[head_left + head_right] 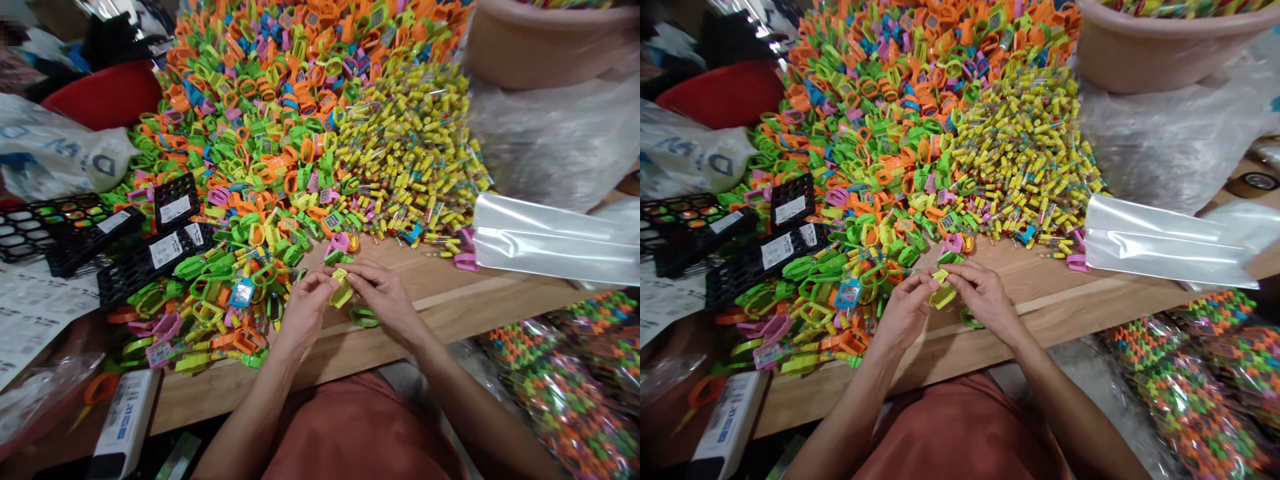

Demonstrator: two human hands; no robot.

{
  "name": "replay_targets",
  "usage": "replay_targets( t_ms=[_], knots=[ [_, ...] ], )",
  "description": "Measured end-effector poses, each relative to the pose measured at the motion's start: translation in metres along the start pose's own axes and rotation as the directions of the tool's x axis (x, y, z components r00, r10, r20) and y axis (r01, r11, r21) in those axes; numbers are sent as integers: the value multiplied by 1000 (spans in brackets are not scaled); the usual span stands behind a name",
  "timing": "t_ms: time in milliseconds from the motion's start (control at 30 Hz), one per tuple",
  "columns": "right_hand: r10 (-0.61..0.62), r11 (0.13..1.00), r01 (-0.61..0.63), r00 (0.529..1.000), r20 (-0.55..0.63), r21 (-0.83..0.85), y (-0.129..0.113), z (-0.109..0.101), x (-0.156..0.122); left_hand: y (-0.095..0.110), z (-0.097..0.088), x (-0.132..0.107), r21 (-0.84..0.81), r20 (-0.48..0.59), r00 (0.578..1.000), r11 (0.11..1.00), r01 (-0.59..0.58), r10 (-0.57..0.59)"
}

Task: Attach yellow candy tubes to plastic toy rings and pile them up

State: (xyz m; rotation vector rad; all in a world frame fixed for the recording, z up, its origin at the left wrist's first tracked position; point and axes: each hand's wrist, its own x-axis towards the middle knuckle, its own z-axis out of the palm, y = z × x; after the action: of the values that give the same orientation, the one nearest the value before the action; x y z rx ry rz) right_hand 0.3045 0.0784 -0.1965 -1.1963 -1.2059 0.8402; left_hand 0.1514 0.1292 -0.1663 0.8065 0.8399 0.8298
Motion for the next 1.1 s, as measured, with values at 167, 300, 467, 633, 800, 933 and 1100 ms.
replay_targets(
  t_ms=[167,300,467,633,800,933,1100],
  knots=[
    [-18,999,20,997,72,-29,-6,2,-3,-11,-9,5,279,-17,992,953,-115,125],
    [-97,994,102,989,116,-44,-13,2,-1,-19,-16,5,396,64,967,883,-253,248],
    [-133,982,148,984,120,-118,-16,-1,1,-17,-16,1,517,125,924,771,-371,361],
    [-255,927,292,951,174,-236,-13,-2,2,-17,-17,0,678,172,843,560,-476,509],
    [-222,922,283,946,237,-265,-10,-3,1,-18,-25,2,725,268,834,469,-505,482],
    [-127,952,181,968,217,-246,-9,-5,-2,-14,-26,3,730,327,835,443,-520,442],
    [17,977,6,994,107,-213,-9,0,-6,-13,-21,2,724,378,816,410,-555,437]
  ],
)
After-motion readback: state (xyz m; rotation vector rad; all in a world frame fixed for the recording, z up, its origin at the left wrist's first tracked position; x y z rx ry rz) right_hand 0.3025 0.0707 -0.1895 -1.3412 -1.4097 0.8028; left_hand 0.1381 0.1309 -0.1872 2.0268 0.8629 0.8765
